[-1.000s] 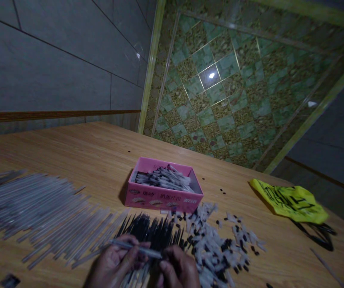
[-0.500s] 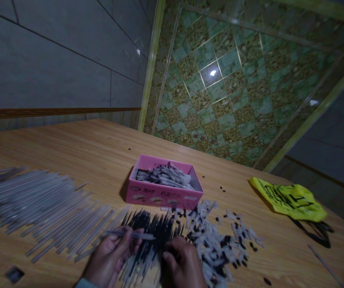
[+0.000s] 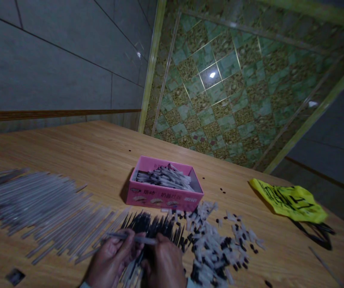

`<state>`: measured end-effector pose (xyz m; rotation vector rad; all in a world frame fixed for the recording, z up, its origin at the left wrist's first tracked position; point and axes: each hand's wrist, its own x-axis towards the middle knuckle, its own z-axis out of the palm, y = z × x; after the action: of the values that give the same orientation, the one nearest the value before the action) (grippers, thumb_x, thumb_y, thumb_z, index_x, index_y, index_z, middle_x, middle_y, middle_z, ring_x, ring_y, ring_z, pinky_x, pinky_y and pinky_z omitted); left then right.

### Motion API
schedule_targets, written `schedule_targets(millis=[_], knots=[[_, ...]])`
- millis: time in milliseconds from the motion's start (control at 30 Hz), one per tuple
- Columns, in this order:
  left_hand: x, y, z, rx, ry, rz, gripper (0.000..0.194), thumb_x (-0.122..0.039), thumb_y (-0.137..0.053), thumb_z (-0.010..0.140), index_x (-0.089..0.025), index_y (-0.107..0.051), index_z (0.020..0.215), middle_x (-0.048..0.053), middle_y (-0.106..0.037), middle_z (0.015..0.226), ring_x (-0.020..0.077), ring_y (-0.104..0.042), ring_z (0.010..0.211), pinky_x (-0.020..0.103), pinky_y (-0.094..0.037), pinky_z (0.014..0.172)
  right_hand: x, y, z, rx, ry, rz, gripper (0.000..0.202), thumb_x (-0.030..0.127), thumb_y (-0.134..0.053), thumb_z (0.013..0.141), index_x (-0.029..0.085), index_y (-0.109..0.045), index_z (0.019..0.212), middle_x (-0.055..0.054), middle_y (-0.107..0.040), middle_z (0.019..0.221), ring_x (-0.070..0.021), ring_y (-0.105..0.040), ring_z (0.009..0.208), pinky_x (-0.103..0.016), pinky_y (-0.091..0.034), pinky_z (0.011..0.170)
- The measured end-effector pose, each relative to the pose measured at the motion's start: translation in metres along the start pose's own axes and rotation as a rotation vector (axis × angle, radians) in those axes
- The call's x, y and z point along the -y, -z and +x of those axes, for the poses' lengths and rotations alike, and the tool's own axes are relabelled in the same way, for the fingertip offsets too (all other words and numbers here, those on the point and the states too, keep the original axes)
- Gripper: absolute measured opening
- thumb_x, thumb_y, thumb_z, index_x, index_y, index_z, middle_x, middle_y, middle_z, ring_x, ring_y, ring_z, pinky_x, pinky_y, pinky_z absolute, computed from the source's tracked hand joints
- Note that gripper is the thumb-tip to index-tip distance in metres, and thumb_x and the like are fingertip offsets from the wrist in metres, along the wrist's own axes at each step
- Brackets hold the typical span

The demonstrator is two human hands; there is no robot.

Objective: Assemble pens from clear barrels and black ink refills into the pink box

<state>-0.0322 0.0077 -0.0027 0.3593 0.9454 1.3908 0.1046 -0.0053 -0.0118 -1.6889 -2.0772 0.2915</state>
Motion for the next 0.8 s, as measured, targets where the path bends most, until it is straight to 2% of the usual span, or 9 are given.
schedule_targets(millis=[133,267,367,433,500,567,700,800], knots=[[-0.001,-0.001,-0.002,-0.019,-0.004,0.002,0.042,-0.024,-0.086,0.04,-0.014,-0.06,0.072,0.006,-0.074,0.067,0.0202,-0.07,0.062,0.021,-0.055,0.052,-0.013,0.003,0.001,-0.038,-0.056,0.208,0.024,0.012,-0.062,0.057,0.021,-0.064,0.079,-0.003,-0.063,0.08,-0.0204,-0.058,0.077,-0.025,-0.04,0.065],[-0.001,-0.003,-0.003,-0.016,0.007,-0.004,0.042,-0.024,-0.086,0.04,-0.014,-0.061,0.072,0.006,-0.074,0.067,0.019,-0.069,0.058,0.021,-0.054,0.05,-0.028,0.01,0.0,-0.039,-0.2,0.637,0.007,0.013,-0.061,0.056,0.017,-0.056,0.06,0.003,-0.053,0.055,-0.0125,-0.049,0.055,-0.02,-0.035,0.05],[0.0,-0.004,-0.004,-0.023,0.034,-0.004,0.043,-0.022,-0.086,0.04,-0.014,-0.06,0.073,0.005,-0.073,0.064,0.018,-0.068,0.055,0.021,-0.054,0.049,-0.035,0.008,-0.007,-0.13,-0.242,1.048,0.024,0.03,-0.072,0.056,0.014,-0.06,0.07,0.003,-0.053,0.054,-0.0097,-0.046,0.048,-0.02,-0.035,0.046],[0.002,-0.004,-0.004,-0.024,0.046,-0.002,0.042,-0.022,-0.086,0.041,-0.015,-0.059,0.073,0.005,-0.073,0.063,0.0175,-0.068,0.055,0.021,-0.054,0.051,-0.035,0.005,-0.014,-0.167,-0.288,1.222,0.035,0.043,-0.074,0.058,0.014,-0.061,0.074,0.003,-0.053,0.05,-0.0087,-0.045,0.042,-0.021,-0.036,0.043],[0.003,-0.004,-0.005,-0.02,0.045,0.007,0.042,-0.021,-0.086,0.041,-0.015,-0.059,0.072,0.005,-0.073,0.063,0.0173,-0.067,0.056,0.022,-0.054,0.051,-0.032,0.002,-0.018,-0.173,-0.349,1.291,0.038,0.048,-0.074,0.059,0.015,-0.061,0.071,0.004,-0.051,0.045,-0.0083,-0.044,0.036,-0.021,-0.038,0.039],[0.003,-0.005,-0.006,-0.017,0.04,0.021,0.043,-0.022,-0.086,0.04,-0.015,-0.059,0.073,0.005,-0.073,0.064,0.0173,-0.067,0.055,0.022,-0.054,0.05,-0.027,0.0,-0.02,-0.198,-0.369,1.327,0.038,0.048,-0.075,0.058,0.015,-0.061,0.071,0.003,-0.052,0.044,-0.0097,-0.046,0.036,-0.022,-0.04,0.037],[0.001,-0.007,-0.009,-0.013,0.043,0.032,0.043,-0.024,-0.086,0.04,-0.016,-0.059,0.073,0.004,-0.073,0.063,0.0182,-0.067,0.055,0.022,-0.053,0.049,-0.022,-0.003,-0.018,-0.266,-0.309,1.387,0.035,0.044,-0.077,0.058,0.016,-0.062,0.074,0.001,-0.056,0.049,-0.0127,-0.052,0.04,-0.024,-0.043,0.039],[-0.001,-0.009,-0.011,0.001,0.041,0.042,0.043,-0.025,-0.086,0.039,-0.016,-0.059,0.071,0.004,-0.072,0.062,0.0187,-0.067,0.056,0.022,-0.052,0.049,-0.025,-0.006,-0.017,-0.328,-0.284,1.285,0.031,0.042,-0.076,0.058,0.016,-0.063,0.069,0.001,-0.056,0.048,-0.0116,-0.051,0.04,-0.023,-0.042,0.04]])
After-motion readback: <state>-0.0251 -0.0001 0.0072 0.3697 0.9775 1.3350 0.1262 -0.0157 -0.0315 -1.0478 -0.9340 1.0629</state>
